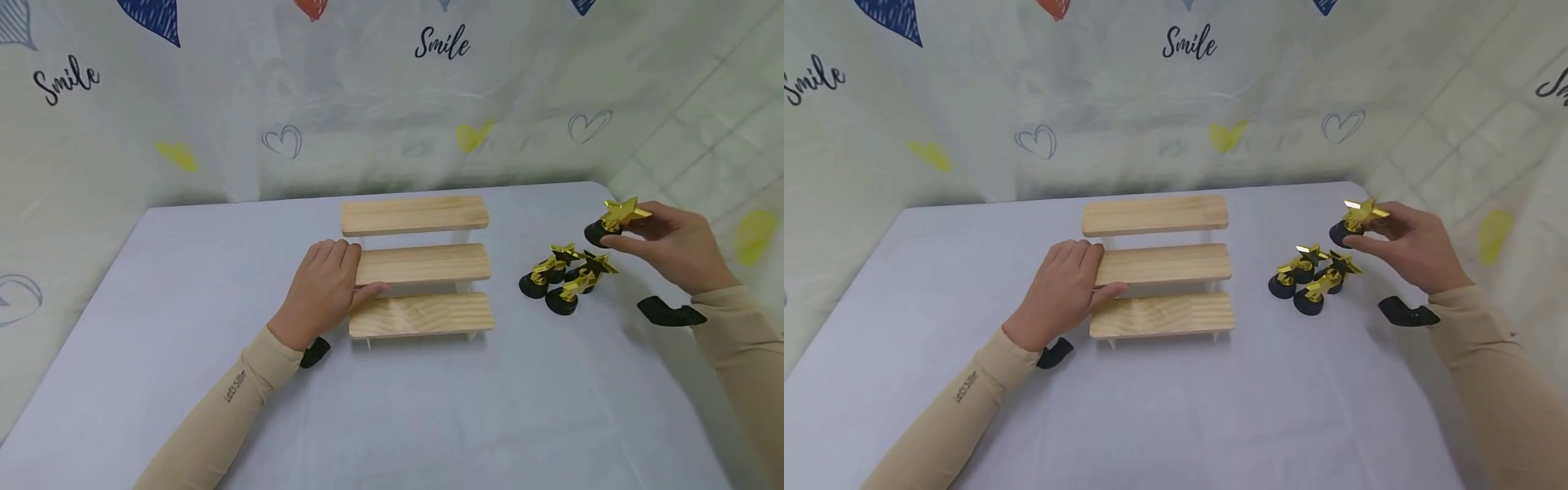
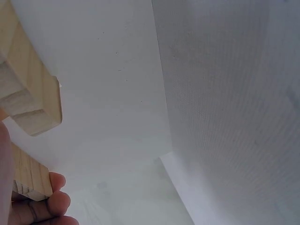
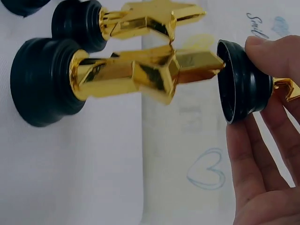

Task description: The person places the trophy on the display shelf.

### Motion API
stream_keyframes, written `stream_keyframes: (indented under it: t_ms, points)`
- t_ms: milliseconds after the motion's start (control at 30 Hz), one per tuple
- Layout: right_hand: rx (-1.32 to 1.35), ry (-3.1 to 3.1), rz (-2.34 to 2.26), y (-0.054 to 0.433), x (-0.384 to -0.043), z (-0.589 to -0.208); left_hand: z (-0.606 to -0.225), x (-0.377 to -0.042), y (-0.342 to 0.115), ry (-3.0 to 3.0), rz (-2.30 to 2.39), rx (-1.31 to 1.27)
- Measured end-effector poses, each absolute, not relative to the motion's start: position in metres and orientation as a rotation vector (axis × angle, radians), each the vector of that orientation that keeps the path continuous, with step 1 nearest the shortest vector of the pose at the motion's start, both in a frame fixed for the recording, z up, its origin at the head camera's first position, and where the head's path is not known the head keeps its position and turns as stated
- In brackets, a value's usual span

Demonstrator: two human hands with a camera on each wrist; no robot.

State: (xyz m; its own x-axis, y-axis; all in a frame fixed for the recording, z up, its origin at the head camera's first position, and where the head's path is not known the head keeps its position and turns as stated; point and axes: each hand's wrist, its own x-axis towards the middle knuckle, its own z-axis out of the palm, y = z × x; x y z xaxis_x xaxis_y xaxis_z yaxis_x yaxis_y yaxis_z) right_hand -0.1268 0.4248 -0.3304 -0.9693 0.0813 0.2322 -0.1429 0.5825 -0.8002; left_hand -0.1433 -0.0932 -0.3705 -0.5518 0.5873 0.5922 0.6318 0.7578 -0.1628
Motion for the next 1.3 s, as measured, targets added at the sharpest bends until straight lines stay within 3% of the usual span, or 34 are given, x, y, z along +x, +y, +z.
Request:
stream_keyframes:
  t_ms: [967,1300]
  points:
    - [0.264,-2.490,1.408,0.370,-0.114,-0.324,-0.370,-0.144,-0.095,-2.332,-0.106,-0.918]
    - [0.547,-2.285,1.698,0.351,-0.108,-0.322,-0.368,-0.144,-0.094,-2.339,-0.075,-0.908]
